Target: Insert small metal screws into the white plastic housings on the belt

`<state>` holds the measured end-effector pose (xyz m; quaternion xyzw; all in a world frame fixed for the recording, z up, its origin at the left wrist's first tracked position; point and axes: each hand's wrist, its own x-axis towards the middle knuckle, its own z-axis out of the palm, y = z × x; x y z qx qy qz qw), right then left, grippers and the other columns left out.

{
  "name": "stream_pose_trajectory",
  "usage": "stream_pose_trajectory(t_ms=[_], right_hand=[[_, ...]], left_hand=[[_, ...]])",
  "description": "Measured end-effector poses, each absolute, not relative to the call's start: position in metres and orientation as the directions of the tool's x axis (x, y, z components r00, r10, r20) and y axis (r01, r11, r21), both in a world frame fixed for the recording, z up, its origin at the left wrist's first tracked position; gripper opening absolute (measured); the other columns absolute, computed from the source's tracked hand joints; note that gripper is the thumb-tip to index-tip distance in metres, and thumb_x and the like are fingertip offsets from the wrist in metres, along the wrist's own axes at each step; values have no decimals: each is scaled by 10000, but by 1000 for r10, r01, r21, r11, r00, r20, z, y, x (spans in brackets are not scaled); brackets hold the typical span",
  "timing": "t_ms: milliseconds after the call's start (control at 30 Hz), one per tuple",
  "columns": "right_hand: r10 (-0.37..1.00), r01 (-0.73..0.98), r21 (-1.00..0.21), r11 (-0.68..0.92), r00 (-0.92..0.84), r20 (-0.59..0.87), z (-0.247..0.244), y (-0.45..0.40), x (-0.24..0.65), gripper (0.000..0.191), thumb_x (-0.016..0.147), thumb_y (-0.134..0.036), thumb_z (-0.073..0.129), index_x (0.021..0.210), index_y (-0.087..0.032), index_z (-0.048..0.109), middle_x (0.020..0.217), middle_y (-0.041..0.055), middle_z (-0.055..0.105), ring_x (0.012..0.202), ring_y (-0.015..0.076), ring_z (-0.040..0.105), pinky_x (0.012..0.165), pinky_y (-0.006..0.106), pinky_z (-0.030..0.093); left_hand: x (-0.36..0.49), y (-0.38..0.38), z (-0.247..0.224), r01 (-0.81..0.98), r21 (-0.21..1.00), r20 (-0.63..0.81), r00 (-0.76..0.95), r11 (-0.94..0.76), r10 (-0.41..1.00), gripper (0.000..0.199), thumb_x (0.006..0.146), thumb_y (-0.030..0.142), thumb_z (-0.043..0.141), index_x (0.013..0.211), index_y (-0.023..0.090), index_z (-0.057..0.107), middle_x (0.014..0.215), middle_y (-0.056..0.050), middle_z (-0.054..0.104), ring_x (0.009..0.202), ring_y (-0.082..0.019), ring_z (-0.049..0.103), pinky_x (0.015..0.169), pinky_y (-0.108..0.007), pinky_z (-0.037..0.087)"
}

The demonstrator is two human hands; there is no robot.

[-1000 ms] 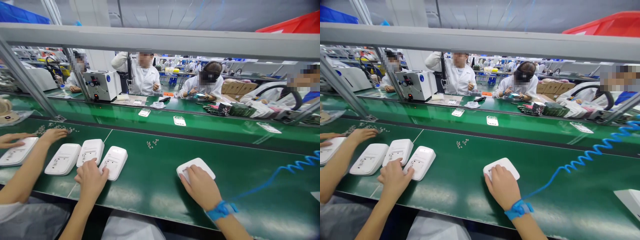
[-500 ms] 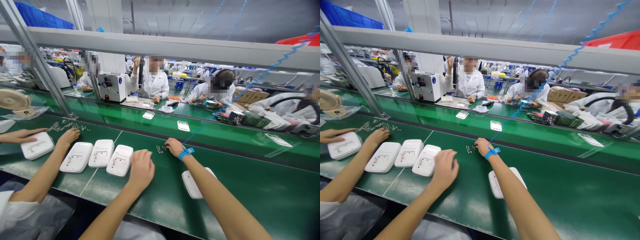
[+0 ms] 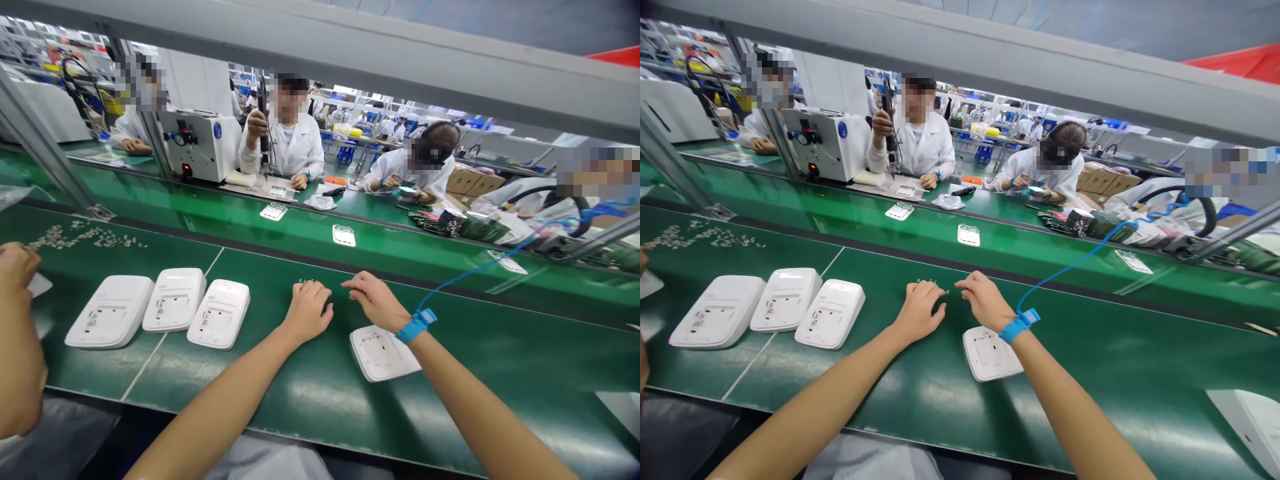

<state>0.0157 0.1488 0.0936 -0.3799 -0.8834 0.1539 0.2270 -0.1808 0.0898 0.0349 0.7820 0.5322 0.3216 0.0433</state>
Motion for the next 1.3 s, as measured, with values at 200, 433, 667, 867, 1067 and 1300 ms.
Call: stream_pose_trajectory(t_ms=[200,433,667,867,1067,1300], right_hand=[[834,666,-502,551,-450,318,101,105,57,171,879,-256,573,881,-223,741,922,45,720,846,204,665,746,331,527],[899,725,-533,437,-381,219,82,75,82,167,879,-274,561,865,-237,723,836,16,740,745,196,677,675,315,529],[801,726,-345,595,-501,328,67,71,71,151,879,-200,603,779,-225,712,1008,69,694,967,248,580,862,426,505],[799,715,-359,600,-517,305,71,79,72,134,890,-241,612,808,-230,717,926,69,658,906,238,545,799,399,484],[831,719,-421,553,-511,219,67,85,71,127,866,-268,618,787,-235,712,931,57,657,905,228,571,805,389,468],[820,711,-415,569,-529,218,64,87,75,113,848,-265,610,775,-223,685,973,66,655,945,236,587,830,391,471]], left_hand=[[-125,71,34,693,545,355,320,-472,878,377,785,506,668,981,192,596,978,-43,610,958,-219,524,819,-393,332],[-120,77,32,635,617,227,422,-465,878,355,700,422,735,995,237,665,1085,-46,558,1069,-257,425,851,-425,293],[-126,80,35,591,642,222,466,-488,856,327,739,394,695,1033,251,684,1053,-51,538,1062,-253,400,880,-442,287],[-124,79,33,592,646,209,471,-482,857,309,744,404,675,1003,235,674,1059,-55,539,1069,-262,398,869,-443,296],[-124,78,32,598,635,232,457,-490,859,316,767,320,607,1060,218,670,1046,-58,538,1058,-253,405,861,-443,303],[-123,79,27,610,618,234,460,-496,856,284,811,320,582,1061,218,670,1073,-67,541,1065,-255,405,853,-433,315]])
